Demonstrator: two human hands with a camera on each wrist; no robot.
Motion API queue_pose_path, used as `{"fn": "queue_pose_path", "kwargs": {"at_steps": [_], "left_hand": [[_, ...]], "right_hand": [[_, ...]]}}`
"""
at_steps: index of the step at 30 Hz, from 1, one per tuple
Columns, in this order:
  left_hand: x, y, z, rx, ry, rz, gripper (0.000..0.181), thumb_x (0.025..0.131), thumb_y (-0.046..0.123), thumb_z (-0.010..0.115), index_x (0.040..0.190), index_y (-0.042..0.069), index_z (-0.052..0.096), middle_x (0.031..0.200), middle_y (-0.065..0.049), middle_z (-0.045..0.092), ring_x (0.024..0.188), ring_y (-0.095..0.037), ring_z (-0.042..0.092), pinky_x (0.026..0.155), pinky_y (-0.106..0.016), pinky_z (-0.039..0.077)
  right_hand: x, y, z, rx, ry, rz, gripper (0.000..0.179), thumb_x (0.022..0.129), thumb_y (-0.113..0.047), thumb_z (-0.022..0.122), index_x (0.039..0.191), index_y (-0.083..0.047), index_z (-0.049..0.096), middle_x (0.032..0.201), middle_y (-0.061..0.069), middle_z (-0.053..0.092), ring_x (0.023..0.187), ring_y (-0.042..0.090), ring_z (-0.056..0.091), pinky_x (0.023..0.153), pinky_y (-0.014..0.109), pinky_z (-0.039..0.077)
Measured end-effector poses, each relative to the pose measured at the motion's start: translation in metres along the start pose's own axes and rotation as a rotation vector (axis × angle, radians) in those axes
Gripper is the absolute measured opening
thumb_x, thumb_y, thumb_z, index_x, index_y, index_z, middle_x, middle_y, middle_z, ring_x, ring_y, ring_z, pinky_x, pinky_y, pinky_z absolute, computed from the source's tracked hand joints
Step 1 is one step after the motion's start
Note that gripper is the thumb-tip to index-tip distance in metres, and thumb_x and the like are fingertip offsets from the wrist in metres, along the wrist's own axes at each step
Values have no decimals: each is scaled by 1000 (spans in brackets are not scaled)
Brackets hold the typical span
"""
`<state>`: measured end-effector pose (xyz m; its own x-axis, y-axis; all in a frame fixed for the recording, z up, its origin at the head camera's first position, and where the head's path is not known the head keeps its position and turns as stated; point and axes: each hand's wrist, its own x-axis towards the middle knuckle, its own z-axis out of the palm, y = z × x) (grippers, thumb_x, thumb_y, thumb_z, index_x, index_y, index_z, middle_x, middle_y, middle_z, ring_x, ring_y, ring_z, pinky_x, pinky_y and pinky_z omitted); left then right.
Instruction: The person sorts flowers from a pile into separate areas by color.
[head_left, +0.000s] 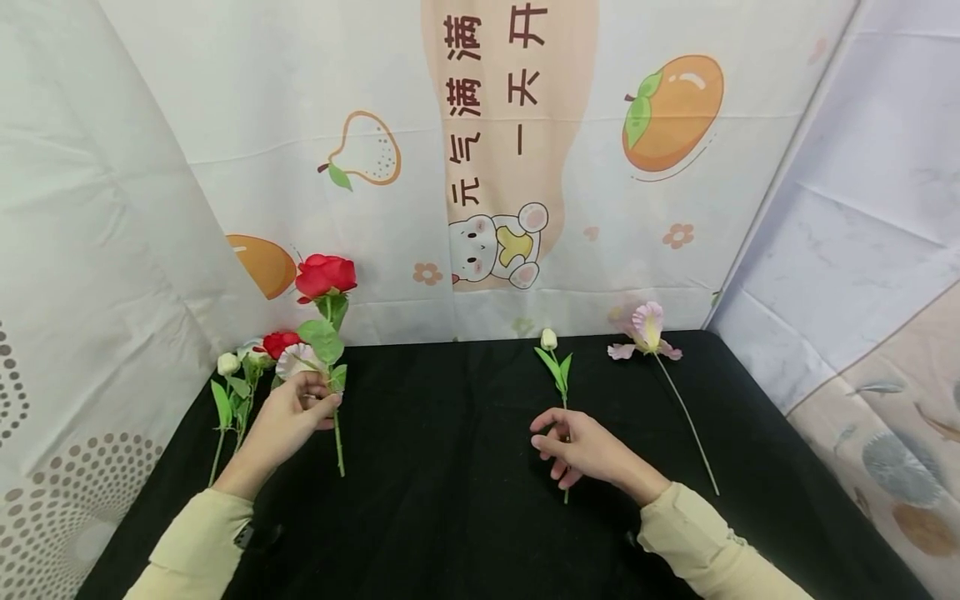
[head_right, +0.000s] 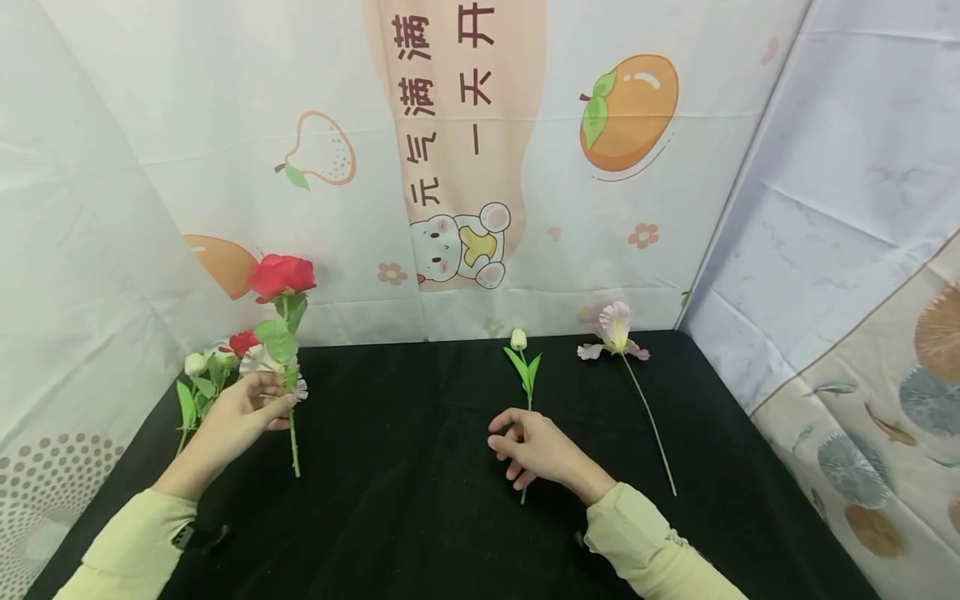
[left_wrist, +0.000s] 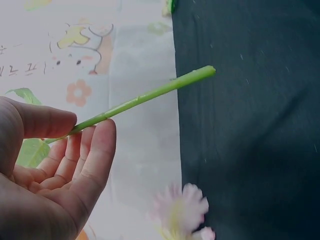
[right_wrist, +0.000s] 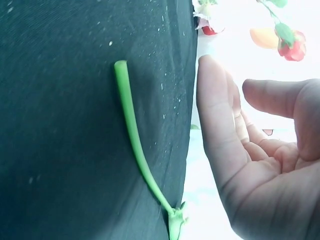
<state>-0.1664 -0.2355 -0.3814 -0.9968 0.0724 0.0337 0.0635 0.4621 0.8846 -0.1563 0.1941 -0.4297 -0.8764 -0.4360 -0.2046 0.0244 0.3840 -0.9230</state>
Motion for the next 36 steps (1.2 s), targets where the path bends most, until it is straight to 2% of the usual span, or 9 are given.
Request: {"fn": "queue_pose_path", "kwargs": {"at_steps": [7,14,19,26,30,36], "left_hand": [[10,14,22,-86,-30,33,39,101,10,64,127,-12,47,113,-22,56,90,-20,67,75,-37,62],[21,25,45,-152,-65,65,37,100,9,65,126,-11,48,111,-22,57,92,-32,67,76,-39,62],[27,30,65,-203,-93,52,40,99,9,66,128,-12,49,113,-22,59,91,-25,68,77,-36,61],[27,42,91,-342,-159,27,39,98,8,68,127,-10,48,111,-20,60,89,-25,70,77,-36,61],[25,50,100,-363,-187,43,36,98,8,68,125,-8,49,108,-18,61,85,-22,70,77,-36,61],[26,54,109,-375,-210,60,34,98,7,67,123,-8,50,104,-15,62,82,-20,69,77,-36,62]], "right_hand": [[5,-5,9,11,-43,2,33,102,-21,63,124,4,59,93,25,65,63,25,66,56,41,61],[9,-12,16,30,-89,-6,35,103,-22,63,125,4,59,97,23,66,70,29,68,60,41,61],[16,-19,25,19,-112,-50,35,102,-21,64,125,6,60,101,21,69,82,31,71,65,41,62],[26,-32,48,20,-173,-89,35,101,-21,65,125,5,63,105,17,71,92,29,71,69,39,62],[27,-38,58,10,-197,-114,33,102,-20,65,124,4,65,103,15,72,89,27,72,68,38,62],[32,-42,66,11,-168,-125,28,102,-20,65,119,2,68,99,14,74,84,27,73,67,37,62]]}}
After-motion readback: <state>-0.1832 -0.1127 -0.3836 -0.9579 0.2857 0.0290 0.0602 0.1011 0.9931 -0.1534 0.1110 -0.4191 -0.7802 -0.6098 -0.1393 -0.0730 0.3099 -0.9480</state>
